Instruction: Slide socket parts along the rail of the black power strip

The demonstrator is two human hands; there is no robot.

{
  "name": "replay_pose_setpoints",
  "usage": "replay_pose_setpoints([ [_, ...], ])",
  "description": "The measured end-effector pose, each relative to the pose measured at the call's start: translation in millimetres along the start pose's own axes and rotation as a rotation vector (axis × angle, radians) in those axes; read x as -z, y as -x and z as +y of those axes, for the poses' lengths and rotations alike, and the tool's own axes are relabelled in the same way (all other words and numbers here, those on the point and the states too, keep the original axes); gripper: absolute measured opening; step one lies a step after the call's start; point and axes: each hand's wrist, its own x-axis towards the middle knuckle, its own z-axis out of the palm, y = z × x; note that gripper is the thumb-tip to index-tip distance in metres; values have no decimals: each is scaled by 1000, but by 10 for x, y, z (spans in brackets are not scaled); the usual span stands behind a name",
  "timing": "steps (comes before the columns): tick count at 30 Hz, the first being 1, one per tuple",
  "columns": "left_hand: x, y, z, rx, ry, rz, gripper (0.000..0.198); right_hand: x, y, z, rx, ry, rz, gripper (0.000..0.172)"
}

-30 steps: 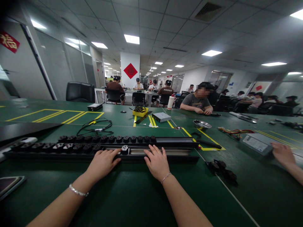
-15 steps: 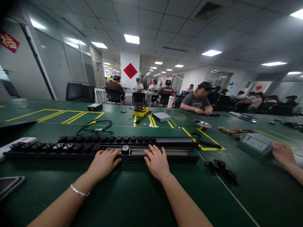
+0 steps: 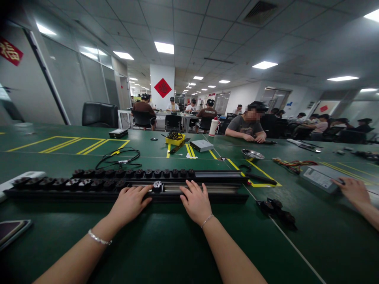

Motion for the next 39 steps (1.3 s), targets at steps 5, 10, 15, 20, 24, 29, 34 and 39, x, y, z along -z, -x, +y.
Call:
replay_pose_setpoints([
  [5,10,8,10,1,-10,-3,40,-2,-2,0,1,1,1,38],
  [10,-5,16,15,-16,-23,28,40,-2,-1,-1,6,-6,4,38],
  [15,-18,14,25,-19,-17,40,39,5,-2,-2,7,-11,8,38],
  [20,-23,10,29,-17,-11,39,39,12,1,-6,6,-3,2,38],
  [24,-18,8,37,-21,0,31,40,15,5,-8,2,1,16,38],
  [29,-13,2,62,2,-8,22,40,9,2,-2,9,-1,14,37],
  [34,-22,3,69,4,-11,23,40,4,2,-3,8,4,21,38],
  [39,-16,9,62,-8,-4,36,39,2,1,-8,9,7,17,37],
])
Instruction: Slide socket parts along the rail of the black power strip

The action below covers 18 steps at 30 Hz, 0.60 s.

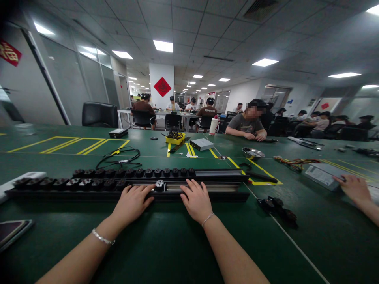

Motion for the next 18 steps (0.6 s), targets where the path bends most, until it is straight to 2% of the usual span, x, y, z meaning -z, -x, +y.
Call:
replay_pose_setpoints([
  [12,6,-9,126,13,29,59,36,-7,6,-6,-6,-19,26,38],
  [18,-14,-22,119,-10,43,81,32,-3,14,-26,-11,-69,30,38],
])
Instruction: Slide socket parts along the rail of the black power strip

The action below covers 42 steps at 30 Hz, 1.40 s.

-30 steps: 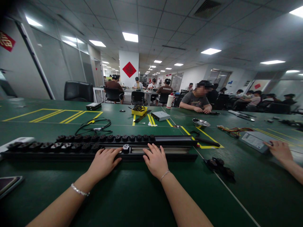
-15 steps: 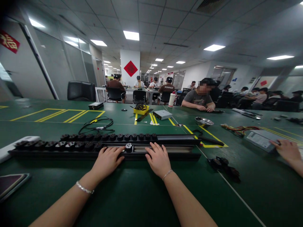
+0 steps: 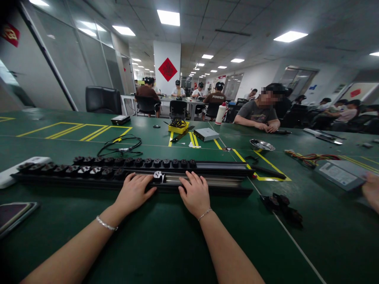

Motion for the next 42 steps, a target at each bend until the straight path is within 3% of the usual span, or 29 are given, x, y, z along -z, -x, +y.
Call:
replay_pose_setpoints([
  [9,12,-5,18,40,-13,-16,35,4,7,-19,-8,-28,-5,37],
  [18,-20,6,81,79,-26,54,34,31,17,-33,15,-51,30,34],
  [24,5,-26,74,18,-15,-23,34,23,23,-70,11,18,26,38],
  [29,8,-33,63,8,-15,-36,33,27,21,-134,29,44,20,43],
  [35,2,-28,76,4,-38,-35,33,5,17,-257,153,12,-22,43],
  [42,-8,-30,95,4,-29,-24,32,21,-14,-326,145,11,-48,38],
])
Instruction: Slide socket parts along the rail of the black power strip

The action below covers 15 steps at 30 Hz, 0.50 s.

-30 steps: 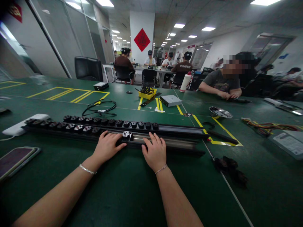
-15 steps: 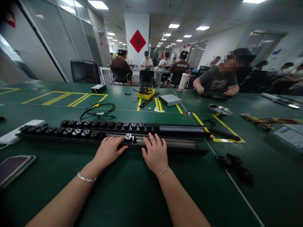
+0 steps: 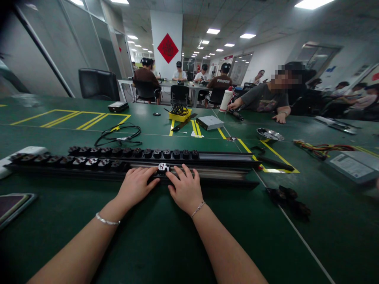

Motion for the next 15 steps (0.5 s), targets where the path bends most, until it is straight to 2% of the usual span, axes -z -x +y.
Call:
replay_pose_setpoints([
  [15,4,-4,7,7,12,0,34,-31,-22,-24,34,-7,17,37],
])
